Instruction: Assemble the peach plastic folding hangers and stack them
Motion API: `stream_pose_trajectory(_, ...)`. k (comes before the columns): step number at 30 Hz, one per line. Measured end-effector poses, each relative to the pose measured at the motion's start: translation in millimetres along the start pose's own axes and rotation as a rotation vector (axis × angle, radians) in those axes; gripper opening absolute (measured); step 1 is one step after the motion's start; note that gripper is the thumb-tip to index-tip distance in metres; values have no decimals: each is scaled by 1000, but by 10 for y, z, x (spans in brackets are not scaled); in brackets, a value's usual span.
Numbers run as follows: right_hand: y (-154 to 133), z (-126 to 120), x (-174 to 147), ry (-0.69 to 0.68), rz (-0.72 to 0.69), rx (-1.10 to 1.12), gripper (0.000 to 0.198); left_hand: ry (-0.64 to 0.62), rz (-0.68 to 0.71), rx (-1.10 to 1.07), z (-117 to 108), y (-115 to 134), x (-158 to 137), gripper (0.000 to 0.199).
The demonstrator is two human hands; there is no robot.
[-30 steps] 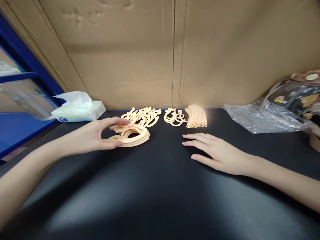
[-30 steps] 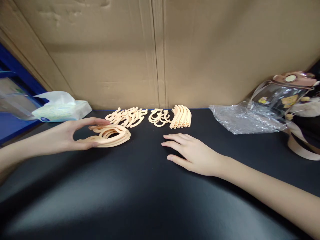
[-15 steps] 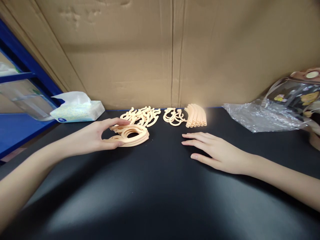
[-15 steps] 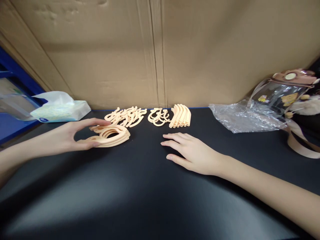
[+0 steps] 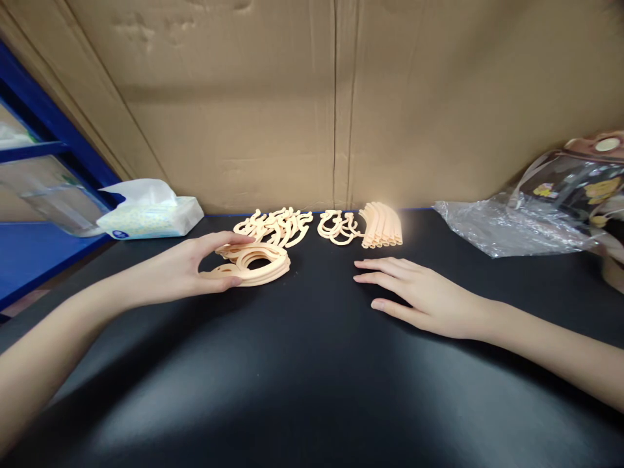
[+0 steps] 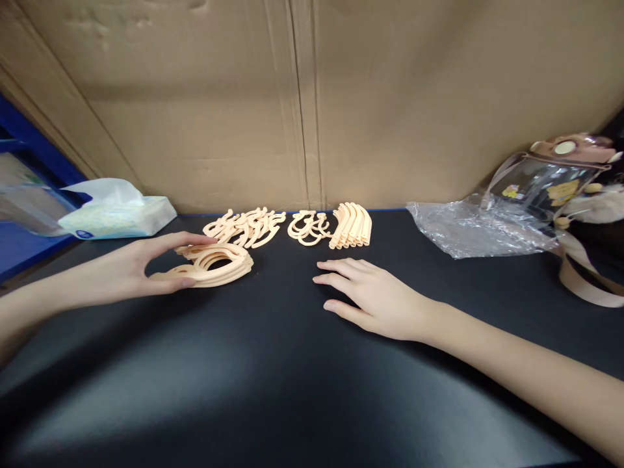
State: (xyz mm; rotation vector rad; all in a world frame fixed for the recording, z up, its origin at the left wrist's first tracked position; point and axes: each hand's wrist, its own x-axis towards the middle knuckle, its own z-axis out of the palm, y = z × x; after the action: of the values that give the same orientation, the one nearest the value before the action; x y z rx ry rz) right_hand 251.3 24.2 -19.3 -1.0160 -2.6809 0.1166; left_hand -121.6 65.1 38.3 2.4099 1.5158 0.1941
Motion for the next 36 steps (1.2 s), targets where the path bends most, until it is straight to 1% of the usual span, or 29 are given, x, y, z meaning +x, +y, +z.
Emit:
stream_pose_trajectory(5,-5,-4,-2,-6,3,-6,42,-39,-63,66,-75,-59,-12,80)
stream_pose_trajectory(11,-5,-7,1,-7,3,-6,43,-68,-117,120,-163,-108,-76,82)
stream_pose_trajectory(19,0,2,0,-13,5,-21,43,-80,-154,128,-153,-145,-83,83)
stream_pose_trajectory(36,-7,-1,-9,-14,-3,-32,43,-91,-180,120,-153,-154,-25,83)
